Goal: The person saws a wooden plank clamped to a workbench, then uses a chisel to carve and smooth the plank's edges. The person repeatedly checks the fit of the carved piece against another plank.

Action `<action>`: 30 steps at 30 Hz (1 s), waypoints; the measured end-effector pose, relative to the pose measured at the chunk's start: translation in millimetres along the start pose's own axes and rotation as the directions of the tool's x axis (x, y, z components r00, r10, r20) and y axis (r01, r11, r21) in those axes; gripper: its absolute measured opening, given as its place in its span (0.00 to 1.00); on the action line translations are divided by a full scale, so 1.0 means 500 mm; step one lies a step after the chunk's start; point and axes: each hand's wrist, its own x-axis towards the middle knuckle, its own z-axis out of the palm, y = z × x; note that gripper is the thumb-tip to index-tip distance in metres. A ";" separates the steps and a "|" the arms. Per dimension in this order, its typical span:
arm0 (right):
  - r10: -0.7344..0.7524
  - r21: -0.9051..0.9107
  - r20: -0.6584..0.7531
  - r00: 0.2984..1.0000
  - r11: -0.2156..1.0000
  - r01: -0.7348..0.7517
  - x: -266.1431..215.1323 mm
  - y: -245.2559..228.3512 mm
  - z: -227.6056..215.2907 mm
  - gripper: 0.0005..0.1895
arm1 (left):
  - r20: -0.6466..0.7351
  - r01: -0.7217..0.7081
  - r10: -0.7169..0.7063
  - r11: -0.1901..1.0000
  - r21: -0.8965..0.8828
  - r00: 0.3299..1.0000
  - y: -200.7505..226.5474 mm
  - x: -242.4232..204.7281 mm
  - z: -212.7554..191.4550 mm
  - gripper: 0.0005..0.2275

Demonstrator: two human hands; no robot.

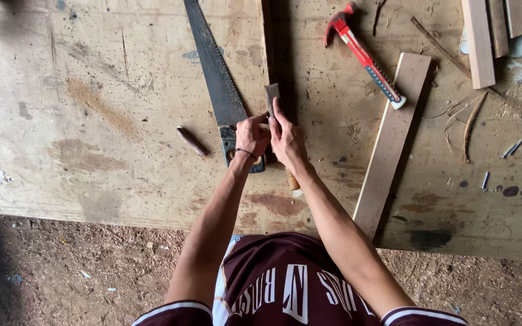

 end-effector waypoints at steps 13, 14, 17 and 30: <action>0.138 -0.026 0.098 0.986 0.990 -0.137 -0.036 0.027 -0.010 0.29 | -0.020 -0.068 0.068 0.997 -0.036 0.998 0.026 -0.003 -0.005 0.29; 0.073 -0.025 0.076 0.994 0.997 -0.071 -0.031 0.023 -0.013 0.29 | 0.034 -0.008 0.009 0.999 -0.047 0.999 0.027 -0.004 -0.004 0.28; 0.020 -0.049 0.065 0.998 0.999 -0.017 -0.016 0.010 -0.012 0.29 | 0.005 -0.044 0.044 0.998 0.048 0.999 0.020 -0.015 0.013 0.28; 0.147 -0.193 0.121 0.982 0.974 -0.122 -0.009 -0.039 -0.011 0.28 | -0.162 0.007 -0.017 0.998 -0.065 0.987 0.019 -0.049 0.035 0.15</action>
